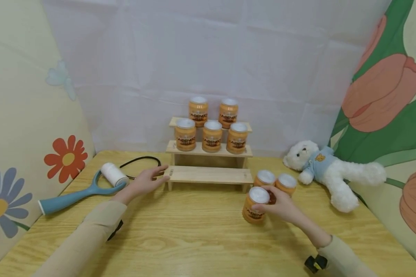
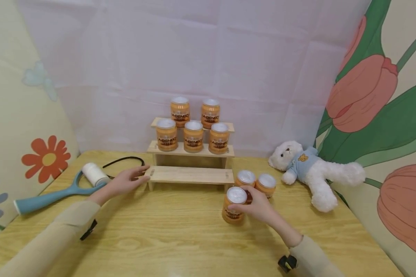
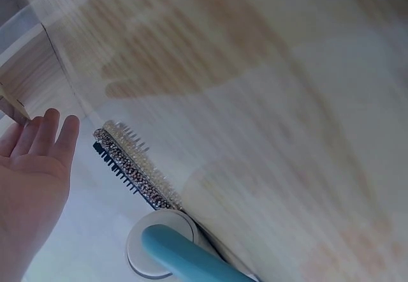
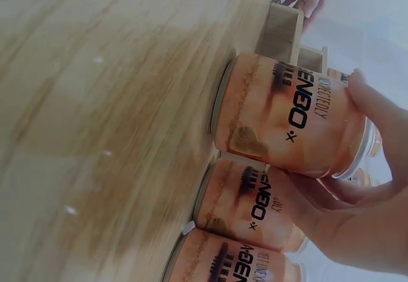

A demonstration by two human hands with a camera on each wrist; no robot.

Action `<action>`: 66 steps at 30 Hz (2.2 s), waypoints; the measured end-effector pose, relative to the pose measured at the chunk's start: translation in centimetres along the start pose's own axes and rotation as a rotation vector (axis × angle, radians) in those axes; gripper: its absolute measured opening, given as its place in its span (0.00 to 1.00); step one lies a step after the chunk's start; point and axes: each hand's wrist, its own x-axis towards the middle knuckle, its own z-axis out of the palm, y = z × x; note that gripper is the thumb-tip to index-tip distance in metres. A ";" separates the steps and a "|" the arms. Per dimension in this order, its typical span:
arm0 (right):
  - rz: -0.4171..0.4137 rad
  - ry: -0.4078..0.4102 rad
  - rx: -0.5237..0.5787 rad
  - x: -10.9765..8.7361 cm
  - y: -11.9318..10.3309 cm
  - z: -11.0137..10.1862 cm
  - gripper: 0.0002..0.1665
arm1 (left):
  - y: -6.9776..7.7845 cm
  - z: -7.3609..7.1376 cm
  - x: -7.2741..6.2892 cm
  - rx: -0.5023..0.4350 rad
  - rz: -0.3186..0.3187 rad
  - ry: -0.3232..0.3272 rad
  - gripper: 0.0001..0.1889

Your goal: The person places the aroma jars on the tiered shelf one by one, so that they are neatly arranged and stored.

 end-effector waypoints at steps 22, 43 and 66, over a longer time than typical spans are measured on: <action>-0.039 0.076 0.021 3.0 -3.8 2.0 0.36 | 0.2 -0.1 -0.2 -0.006 -0.021 -0.006 0.35; -0.077 0.059 0.122 6.6 -8.3 4.6 0.36 | 0.2 0.0 0.0 -0.004 -0.005 -0.005 0.34; -0.183 0.000 0.223 11.2 -11.2 9.5 0.32 | 0.2 0.1 0.0 0.007 -0.013 -0.002 0.34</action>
